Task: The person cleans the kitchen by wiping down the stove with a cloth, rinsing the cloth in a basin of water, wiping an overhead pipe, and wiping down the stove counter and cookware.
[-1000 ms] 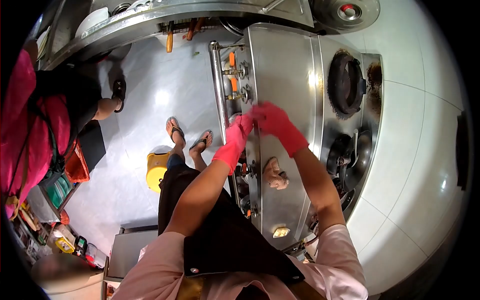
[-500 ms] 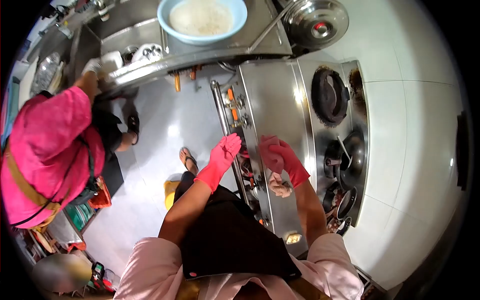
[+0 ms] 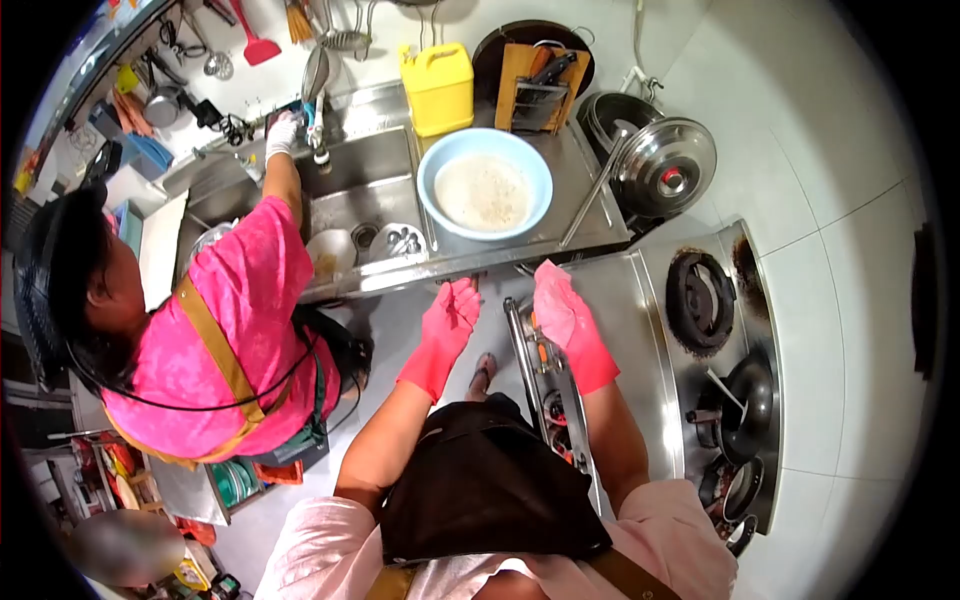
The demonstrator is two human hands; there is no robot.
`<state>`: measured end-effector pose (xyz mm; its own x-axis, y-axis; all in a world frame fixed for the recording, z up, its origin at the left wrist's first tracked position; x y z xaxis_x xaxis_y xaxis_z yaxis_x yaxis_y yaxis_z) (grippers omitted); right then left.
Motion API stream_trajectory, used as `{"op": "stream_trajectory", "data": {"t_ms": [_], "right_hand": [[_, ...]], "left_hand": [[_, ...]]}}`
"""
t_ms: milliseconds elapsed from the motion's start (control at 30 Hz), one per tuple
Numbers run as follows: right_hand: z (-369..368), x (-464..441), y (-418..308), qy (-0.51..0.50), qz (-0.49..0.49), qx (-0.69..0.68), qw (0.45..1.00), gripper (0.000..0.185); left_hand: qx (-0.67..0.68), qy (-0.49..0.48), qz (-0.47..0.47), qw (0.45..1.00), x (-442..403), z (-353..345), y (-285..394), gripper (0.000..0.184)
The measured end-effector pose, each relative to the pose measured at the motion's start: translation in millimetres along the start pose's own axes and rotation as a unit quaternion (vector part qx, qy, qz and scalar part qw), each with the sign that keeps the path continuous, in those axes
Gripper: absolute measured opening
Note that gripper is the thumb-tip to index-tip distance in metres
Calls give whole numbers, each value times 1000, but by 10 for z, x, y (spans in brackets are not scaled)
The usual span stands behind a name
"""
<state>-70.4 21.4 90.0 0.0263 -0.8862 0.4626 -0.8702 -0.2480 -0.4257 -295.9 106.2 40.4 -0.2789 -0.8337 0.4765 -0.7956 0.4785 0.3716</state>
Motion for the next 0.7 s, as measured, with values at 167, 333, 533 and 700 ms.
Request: {"op": "stream_trajectory", "data": {"t_ms": [167, 333, 533, 700], "right_hand": [[-149, -1151, -474, -92, 32, 62, 993, 51], [-166, -2579, -818, -64, 54, 222, 971, 37], [-129, -3682, -755, 1, -13, 383, 924, 33], [-689, -2987, -1157, 332, -26, 431, 839, 48]], "left_hand": [[-19, -73, -59, 995, -915, -648, 267, 43], [-286, 2, -69, 956, -1936, -1226, 249, 58], [-443, 34, 11, 896, -2906, -815, -26, 75], [-482, -89, 19, 872, -3256, -391, -115, 69]]}}
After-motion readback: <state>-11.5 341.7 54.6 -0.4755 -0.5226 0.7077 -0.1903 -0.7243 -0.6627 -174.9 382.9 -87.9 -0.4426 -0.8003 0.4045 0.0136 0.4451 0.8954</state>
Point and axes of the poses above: each hand's wrist, its own x-axis away from the middle knuckle, its own z-axis out of the back of the hand, y = z × x, the point moved 3 cm from there along -x, towards the middle knuckle, and after that the axes turned 13 degrees about -z, right-handed, at the moved point
